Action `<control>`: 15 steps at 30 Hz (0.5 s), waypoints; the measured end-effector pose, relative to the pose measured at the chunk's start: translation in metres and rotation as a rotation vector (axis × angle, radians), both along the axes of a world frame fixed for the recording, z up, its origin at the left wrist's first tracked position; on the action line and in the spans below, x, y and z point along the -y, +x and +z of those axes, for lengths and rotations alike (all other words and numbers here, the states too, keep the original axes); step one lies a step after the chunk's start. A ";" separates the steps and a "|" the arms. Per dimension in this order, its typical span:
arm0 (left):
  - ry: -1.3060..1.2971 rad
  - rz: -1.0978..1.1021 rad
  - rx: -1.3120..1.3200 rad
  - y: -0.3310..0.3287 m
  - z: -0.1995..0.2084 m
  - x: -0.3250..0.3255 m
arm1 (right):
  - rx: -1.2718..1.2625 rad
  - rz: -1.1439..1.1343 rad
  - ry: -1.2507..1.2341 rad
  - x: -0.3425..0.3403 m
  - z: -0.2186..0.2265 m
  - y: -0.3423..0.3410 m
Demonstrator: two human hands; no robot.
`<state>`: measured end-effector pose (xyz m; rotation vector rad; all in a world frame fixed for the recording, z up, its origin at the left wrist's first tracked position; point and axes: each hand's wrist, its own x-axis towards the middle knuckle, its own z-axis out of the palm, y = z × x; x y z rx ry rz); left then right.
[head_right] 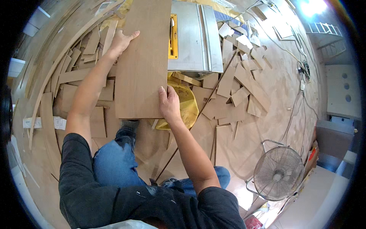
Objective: The person feeds a wooden plank into a table saw by hand to cut it.
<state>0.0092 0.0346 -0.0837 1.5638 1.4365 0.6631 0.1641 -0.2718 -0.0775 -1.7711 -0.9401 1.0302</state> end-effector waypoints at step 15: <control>-0.048 -0.033 0.030 0.009 0.001 -0.043 | -0.021 -0.036 0.082 -0.023 -0.004 0.016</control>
